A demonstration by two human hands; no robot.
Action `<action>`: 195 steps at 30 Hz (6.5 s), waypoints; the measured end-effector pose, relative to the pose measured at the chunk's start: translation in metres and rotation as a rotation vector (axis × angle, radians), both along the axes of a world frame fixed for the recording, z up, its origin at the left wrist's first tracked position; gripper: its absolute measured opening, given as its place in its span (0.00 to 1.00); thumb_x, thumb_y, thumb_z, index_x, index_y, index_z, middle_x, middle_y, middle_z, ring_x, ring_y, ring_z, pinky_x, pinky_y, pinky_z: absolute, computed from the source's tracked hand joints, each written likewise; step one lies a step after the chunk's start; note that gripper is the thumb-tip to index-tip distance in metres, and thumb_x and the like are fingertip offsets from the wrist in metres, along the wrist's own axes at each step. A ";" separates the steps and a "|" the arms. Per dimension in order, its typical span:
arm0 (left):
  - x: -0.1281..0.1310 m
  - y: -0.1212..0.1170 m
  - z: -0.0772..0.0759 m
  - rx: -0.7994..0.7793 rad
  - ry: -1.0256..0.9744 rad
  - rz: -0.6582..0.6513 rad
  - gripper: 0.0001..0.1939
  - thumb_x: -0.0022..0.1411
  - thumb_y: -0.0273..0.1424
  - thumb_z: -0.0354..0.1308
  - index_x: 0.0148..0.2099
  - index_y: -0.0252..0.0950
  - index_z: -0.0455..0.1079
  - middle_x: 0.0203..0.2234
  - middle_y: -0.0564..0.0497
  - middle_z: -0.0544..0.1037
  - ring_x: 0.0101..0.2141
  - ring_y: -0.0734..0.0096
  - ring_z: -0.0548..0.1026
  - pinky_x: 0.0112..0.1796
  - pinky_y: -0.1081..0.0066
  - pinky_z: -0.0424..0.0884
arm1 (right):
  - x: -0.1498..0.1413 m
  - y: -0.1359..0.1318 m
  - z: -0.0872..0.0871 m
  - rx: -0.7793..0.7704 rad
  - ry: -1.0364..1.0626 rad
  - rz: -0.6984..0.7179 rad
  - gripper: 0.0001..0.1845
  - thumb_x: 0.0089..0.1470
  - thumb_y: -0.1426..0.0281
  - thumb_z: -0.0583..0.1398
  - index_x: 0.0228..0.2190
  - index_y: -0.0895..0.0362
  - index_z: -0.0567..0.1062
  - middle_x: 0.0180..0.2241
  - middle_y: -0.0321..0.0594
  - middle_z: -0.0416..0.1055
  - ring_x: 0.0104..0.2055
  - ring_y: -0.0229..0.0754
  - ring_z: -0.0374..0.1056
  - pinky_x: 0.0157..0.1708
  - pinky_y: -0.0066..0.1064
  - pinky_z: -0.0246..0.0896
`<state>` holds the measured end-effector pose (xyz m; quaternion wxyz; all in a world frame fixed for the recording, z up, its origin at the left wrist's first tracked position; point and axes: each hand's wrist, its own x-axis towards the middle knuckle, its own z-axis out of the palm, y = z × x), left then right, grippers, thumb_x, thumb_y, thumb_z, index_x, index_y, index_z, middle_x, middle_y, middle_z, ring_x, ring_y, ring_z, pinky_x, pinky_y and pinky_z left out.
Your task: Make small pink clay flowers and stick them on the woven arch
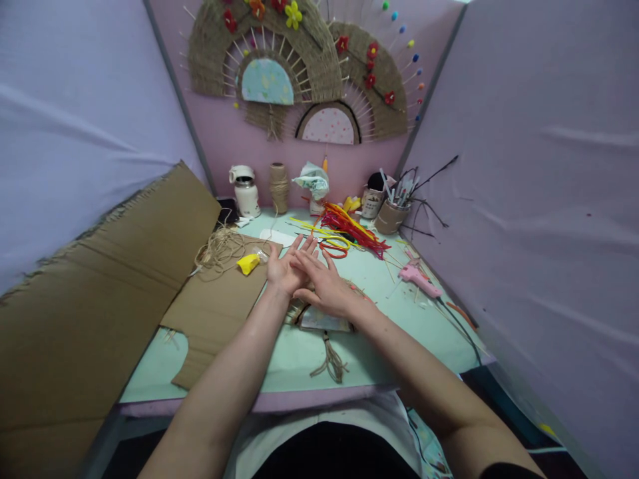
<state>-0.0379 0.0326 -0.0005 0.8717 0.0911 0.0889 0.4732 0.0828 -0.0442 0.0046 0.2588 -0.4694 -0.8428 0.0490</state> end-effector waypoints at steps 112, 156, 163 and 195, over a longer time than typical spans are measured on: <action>0.034 -0.036 -0.023 1.934 1.729 -0.013 0.24 0.64 0.24 0.46 0.56 0.52 0.69 0.42 0.47 0.68 0.46 0.60 0.62 0.48 0.62 0.63 | 0.111 -0.054 -0.041 0.175 0.245 -0.624 0.12 0.58 0.69 0.56 0.45 0.53 0.70 0.36 0.38 0.79 0.41 0.46 0.74 0.59 0.55 0.50; 0.037 -0.026 -0.025 1.779 1.771 0.357 0.20 0.62 0.23 0.47 0.54 0.34 0.70 0.41 0.43 0.72 0.45 0.60 0.65 0.49 0.61 0.65 | 0.120 -0.062 -0.043 0.133 0.309 -0.665 0.11 0.57 0.70 0.56 0.43 0.53 0.71 0.32 0.36 0.78 0.38 0.45 0.73 0.59 0.51 0.50; 0.016 0.002 -0.025 1.389 2.023 0.488 0.22 0.61 0.30 0.51 0.57 0.32 0.67 0.46 0.38 0.73 0.51 0.52 0.66 0.52 0.55 0.63 | 0.118 -0.062 -0.041 0.134 0.322 -0.660 0.12 0.58 0.69 0.55 0.44 0.54 0.71 0.32 0.36 0.78 0.39 0.45 0.73 0.60 0.53 0.49; 0.014 0.018 -0.044 1.429 1.877 0.517 0.29 0.57 0.22 0.54 0.61 0.29 0.57 0.43 0.39 0.69 0.46 0.56 0.66 0.51 0.57 0.63 | 0.055 0.063 -0.022 -0.030 0.018 -0.141 0.09 0.51 0.81 0.60 0.34 0.57 0.77 0.37 0.41 0.69 0.42 0.41 0.65 0.41 0.29 0.58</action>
